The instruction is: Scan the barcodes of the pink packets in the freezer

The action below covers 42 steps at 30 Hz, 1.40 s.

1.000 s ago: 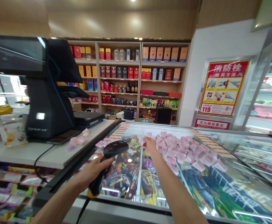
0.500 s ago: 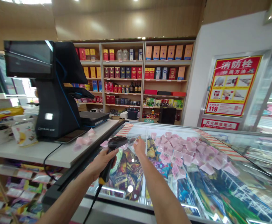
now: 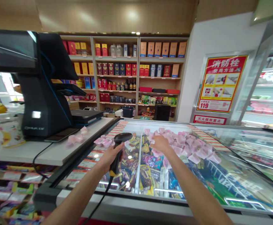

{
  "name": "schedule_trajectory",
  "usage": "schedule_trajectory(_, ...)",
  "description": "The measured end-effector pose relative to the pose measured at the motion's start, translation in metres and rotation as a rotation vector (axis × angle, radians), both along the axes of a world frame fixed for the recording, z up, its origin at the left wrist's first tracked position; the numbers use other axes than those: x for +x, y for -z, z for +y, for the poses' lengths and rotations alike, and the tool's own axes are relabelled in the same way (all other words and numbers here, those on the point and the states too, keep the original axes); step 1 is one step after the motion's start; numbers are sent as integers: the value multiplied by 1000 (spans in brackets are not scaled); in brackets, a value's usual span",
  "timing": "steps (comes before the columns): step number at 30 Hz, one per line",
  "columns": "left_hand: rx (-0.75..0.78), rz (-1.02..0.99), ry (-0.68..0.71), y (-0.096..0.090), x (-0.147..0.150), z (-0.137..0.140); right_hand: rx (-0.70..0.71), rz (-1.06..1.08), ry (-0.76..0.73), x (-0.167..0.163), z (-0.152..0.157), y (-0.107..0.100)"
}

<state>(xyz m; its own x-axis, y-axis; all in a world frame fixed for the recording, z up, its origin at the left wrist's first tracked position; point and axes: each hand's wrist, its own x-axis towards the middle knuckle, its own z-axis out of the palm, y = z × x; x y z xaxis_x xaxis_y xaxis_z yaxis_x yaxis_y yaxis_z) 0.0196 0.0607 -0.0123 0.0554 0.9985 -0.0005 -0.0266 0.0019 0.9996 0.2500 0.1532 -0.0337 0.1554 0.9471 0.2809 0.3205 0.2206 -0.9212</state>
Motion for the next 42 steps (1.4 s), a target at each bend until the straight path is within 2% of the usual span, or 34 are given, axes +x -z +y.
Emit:
schedule_trajectory(3, 7, -10, -5, 4, 6, 0, 109, -349, 119, 19, -15, 16)
schedule_trajectory(6, 23, -19, -6, 8, 6, -1, 250, -767, 210, 17, -25, 29)
schedule_trajectory(9, 49, -32, 9, 11, 3, -6, 180, -1033, 184, 6, -35, 29)
schedule_trajectory(12, 70, -36, 29, 11, 1, -13, 125, -1141, 151, -5, -45, 21)
schedule_trajectory(16, 93, -28, 20, 9, 0, -18, 81, -1176, 102, -13, -49, 12)
schedule_trajectory(21, 95, -26, -3, 15, -3, -16, 17, -1247, 163, -8, -54, 14)
schedule_trajectory(24, 83, -29, 8, 18, -6, -15, 81, -1230, 120, -9, -57, 19)
schedule_trajectory(29, 101, -7, 49, 17, -13, -16, 192, -1082, -54, -23, -48, 28)
schedule_trajectory(35, 93, -6, 72, 13, -13, -28, 428, -689, 67, -41, -16, 33)
schedule_trajectory(39, 131, 21, 93, 4, -12, -42, 587, -610, 77, -50, 1, 39)
schedule_trajectory(42, 139, 63, 129, -3, -15, -48, 629, -588, 77, -52, 8, 42)
